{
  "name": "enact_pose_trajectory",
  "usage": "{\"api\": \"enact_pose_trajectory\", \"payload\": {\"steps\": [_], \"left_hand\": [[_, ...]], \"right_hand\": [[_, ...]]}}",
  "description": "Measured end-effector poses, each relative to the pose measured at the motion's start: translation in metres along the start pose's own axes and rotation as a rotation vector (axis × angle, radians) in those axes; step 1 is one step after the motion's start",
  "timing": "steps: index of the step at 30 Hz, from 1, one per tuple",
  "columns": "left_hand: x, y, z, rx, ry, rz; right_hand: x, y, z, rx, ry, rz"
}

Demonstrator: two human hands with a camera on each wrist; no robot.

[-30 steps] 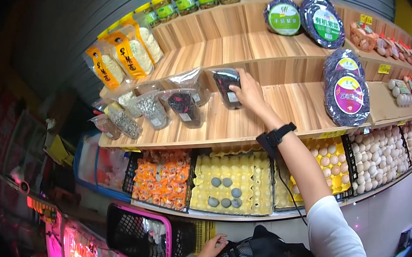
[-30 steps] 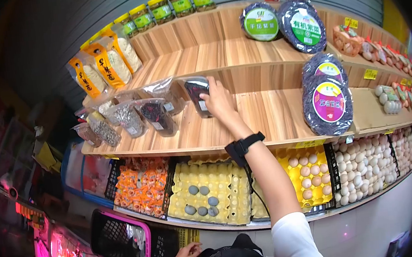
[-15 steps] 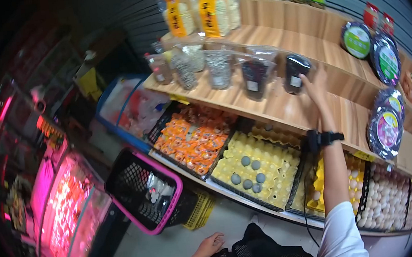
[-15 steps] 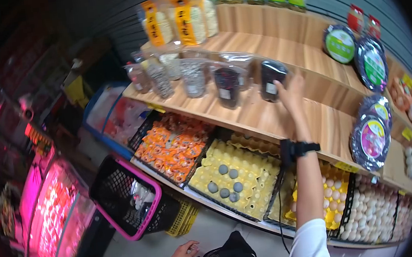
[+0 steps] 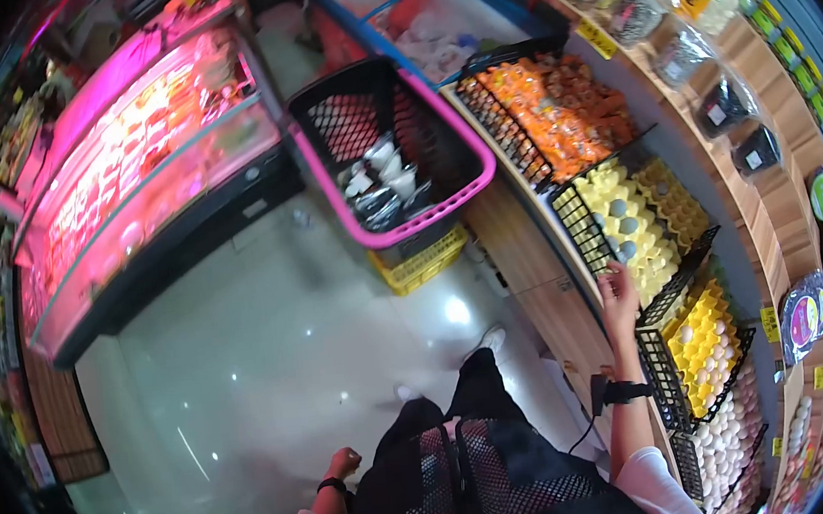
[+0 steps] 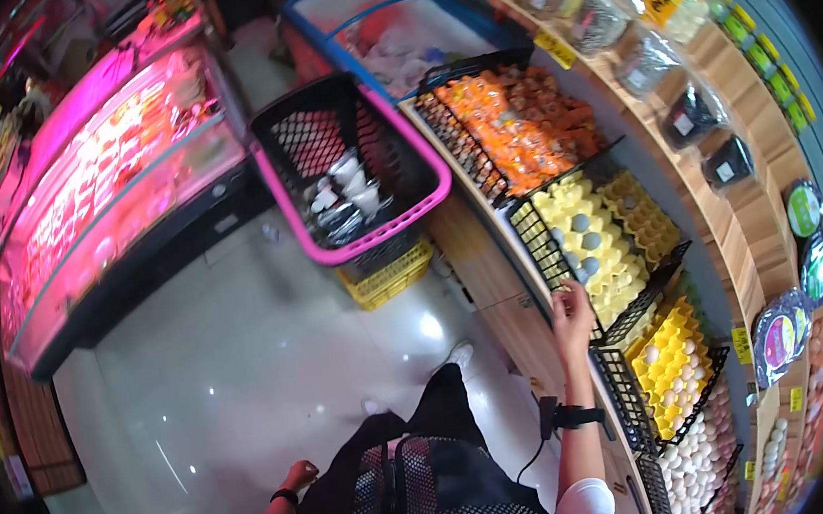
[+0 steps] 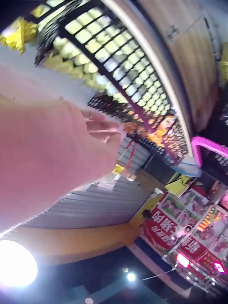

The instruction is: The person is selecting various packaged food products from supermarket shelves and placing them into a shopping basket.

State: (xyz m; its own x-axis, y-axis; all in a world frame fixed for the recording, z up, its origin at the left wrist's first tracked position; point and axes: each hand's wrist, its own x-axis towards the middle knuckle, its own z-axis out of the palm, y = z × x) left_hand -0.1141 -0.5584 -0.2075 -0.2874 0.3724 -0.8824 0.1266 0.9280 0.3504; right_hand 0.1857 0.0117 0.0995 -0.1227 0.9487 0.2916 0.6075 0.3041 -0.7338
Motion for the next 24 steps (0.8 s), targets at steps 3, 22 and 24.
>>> {"api": "enact_pose_trajectory", "payload": {"steps": [3,22,24], "left_hand": [[-0.036,-0.062,0.025,-0.091,0.04,-0.031],[-0.042,-0.038,-0.01,-0.397,0.269,0.137],[-0.039,-0.051,-0.019,-0.503,0.246,0.07]], "right_hand": [[-0.057,-0.014,0.046,0.02,-0.356,0.049],[-0.088,-0.125,0.256,-0.128,-0.918,-0.353],[-0.072,-0.132,0.291,-0.139,-0.731,-0.497]]}}
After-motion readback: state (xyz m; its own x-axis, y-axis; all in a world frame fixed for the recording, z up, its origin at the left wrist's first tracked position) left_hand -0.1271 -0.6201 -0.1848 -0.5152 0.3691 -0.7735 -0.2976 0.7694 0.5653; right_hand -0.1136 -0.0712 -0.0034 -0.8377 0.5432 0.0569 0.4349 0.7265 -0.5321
